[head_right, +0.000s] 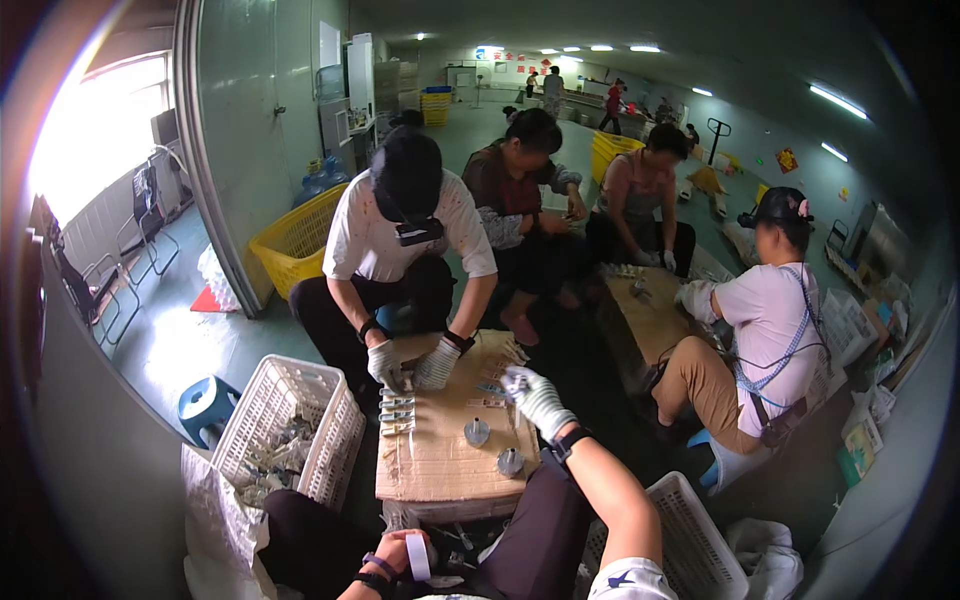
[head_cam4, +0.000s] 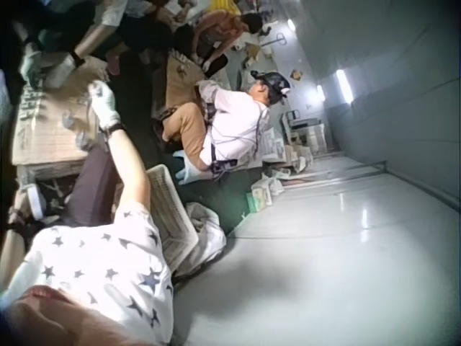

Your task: The person assembles components by joining plastic clips and springs together by hand, then places the assembled units into a white plastic basket.

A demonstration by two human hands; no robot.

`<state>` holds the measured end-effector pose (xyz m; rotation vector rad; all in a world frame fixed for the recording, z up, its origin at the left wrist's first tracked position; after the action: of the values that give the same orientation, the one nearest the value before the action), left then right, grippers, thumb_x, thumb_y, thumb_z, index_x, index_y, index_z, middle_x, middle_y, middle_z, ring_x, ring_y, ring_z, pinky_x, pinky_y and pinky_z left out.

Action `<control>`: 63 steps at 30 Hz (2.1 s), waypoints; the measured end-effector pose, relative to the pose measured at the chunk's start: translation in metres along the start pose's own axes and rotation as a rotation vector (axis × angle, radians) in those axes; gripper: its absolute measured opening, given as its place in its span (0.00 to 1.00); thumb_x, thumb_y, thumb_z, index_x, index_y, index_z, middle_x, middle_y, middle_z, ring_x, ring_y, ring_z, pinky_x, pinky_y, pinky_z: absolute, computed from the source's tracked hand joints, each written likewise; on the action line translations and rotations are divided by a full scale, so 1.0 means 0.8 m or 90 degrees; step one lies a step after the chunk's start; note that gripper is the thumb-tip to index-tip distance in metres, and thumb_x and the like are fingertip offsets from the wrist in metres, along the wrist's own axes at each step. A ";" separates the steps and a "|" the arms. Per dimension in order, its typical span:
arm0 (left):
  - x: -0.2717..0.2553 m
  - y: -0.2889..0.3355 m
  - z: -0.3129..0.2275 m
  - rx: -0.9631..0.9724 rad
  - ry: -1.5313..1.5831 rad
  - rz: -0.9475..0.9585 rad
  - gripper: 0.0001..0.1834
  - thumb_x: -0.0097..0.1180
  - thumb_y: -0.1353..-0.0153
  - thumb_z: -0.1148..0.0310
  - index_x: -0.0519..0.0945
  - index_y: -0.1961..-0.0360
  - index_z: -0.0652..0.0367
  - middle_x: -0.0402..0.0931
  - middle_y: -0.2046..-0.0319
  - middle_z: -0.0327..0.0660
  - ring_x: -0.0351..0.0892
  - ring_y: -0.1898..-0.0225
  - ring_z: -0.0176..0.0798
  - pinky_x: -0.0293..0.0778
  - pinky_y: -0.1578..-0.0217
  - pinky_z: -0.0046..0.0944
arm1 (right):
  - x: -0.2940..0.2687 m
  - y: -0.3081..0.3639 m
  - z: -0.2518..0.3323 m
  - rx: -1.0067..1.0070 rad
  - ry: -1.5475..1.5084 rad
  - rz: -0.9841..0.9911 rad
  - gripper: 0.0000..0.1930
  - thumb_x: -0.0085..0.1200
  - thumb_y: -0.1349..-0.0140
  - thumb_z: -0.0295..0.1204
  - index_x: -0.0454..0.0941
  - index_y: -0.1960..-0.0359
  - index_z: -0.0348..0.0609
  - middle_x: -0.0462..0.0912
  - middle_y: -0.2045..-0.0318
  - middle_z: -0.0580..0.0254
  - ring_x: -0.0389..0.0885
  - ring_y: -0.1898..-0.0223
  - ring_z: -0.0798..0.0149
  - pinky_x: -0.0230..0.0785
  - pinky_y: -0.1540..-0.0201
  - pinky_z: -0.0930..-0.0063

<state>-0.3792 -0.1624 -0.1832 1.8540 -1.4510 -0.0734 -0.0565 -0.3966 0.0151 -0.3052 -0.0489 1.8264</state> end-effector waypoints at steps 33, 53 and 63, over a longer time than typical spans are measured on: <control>0.002 0.013 0.014 -0.010 -0.050 0.007 0.24 0.36 0.55 0.92 0.79 0.62 0.66 0.79 0.67 0.43 0.78 0.68 0.36 0.75 0.65 0.33 | 0.245 0.362 -0.039 0.586 -0.147 0.459 0.15 0.56 0.43 0.42 0.77 0.63 0.44 0.77 0.73 0.73 0.72 0.73 0.77 0.64 0.73 0.83; -0.001 0.012 0.005 0.028 -0.126 0.068 0.13 0.51 0.44 0.81 0.79 0.58 0.62 0.79 0.64 0.39 0.77 0.63 0.31 0.74 0.61 0.31 | 0.263 0.371 -0.067 0.707 -0.364 0.469 0.14 0.51 0.40 0.41 0.78 0.62 0.43 0.80 0.70 0.69 0.78 0.70 0.74 0.69 0.66 0.82; -0.013 0.002 0.020 -0.078 -0.064 0.049 0.13 0.47 0.44 0.82 0.79 0.60 0.63 0.79 0.64 0.41 0.78 0.65 0.32 0.74 0.62 0.32 | 0.263 0.372 -0.055 0.688 -0.306 0.498 0.14 0.51 0.40 0.43 0.78 0.64 0.47 0.79 0.71 0.73 0.75 0.71 0.78 0.65 0.67 0.85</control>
<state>-0.3914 -0.1621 -0.1973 1.7156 -1.5493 -0.2160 -0.3778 -0.2843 -0.1229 1.0009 0.7949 2.3441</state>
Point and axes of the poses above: each hand's wrist, its own y-axis away from the middle knuckle, its own x-axis out of the palm, z = x × y, the point moved 4 cm from there along -y, towards the middle knuckle
